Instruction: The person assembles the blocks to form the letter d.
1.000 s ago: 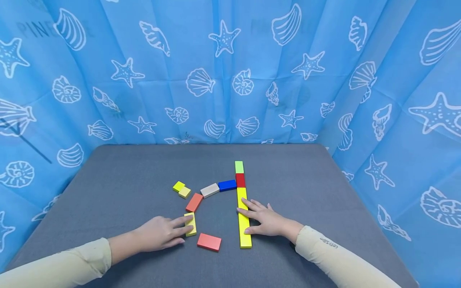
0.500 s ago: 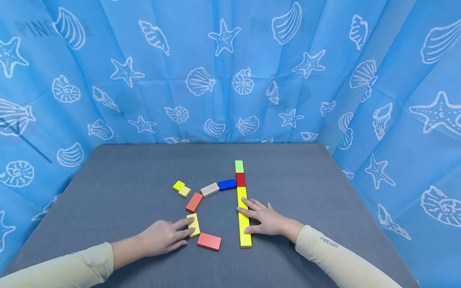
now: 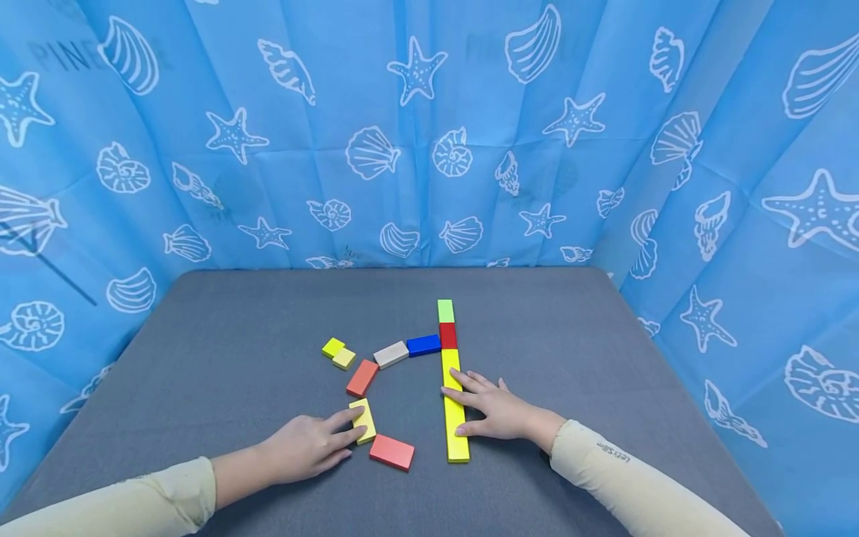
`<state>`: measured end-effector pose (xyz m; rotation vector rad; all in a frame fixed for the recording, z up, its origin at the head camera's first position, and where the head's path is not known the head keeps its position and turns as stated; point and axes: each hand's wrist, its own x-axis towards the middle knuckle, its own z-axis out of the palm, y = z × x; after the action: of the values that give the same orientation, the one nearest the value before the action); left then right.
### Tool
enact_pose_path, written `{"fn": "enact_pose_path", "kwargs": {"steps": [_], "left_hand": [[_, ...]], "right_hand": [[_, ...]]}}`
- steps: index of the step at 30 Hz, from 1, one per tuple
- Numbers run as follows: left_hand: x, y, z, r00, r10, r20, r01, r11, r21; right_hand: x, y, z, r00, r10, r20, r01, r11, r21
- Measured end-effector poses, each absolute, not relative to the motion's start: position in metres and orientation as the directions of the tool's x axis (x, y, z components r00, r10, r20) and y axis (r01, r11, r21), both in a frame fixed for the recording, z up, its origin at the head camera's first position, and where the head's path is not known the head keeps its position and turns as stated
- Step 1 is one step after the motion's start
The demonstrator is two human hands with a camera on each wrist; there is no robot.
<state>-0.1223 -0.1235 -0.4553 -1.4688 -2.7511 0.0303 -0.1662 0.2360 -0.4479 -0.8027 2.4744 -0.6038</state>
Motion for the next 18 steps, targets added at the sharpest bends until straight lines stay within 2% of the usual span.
{"fn": "enact_pose_path", "kwargs": {"steps": [3, 10, 12, 18], "left_hand": [[-0.125, -0.125, -0.455, -0.574, 0.817, 0.049, 0.816, 0.576, -0.041], [-0.146, -0.129, -0.454, -0.723, 0.685, 0.089, 0.689, 0.725, 0.009], [-0.15, -0.129, -0.454, -0.738, 0.671, 0.072, 0.674, 0.739, 0.018], [-0.155, -0.123, -0.456, -0.732, 0.681, 0.004, 0.681, 0.731, 0.046]], "right_hand": [[-0.166, 0.236, -0.448, -0.72, -0.629, -0.293, -0.425, 0.733, -0.531], [-0.166, 0.235, -0.447, -0.722, -0.626, -0.296, -0.417, 0.734, -0.536], [-0.166, 0.235, -0.447, -0.722, -0.626, -0.296, -0.417, 0.734, -0.536], [-0.166, 0.236, -0.448, -0.72, -0.63, -0.292, -0.421, 0.73, -0.538]]}}
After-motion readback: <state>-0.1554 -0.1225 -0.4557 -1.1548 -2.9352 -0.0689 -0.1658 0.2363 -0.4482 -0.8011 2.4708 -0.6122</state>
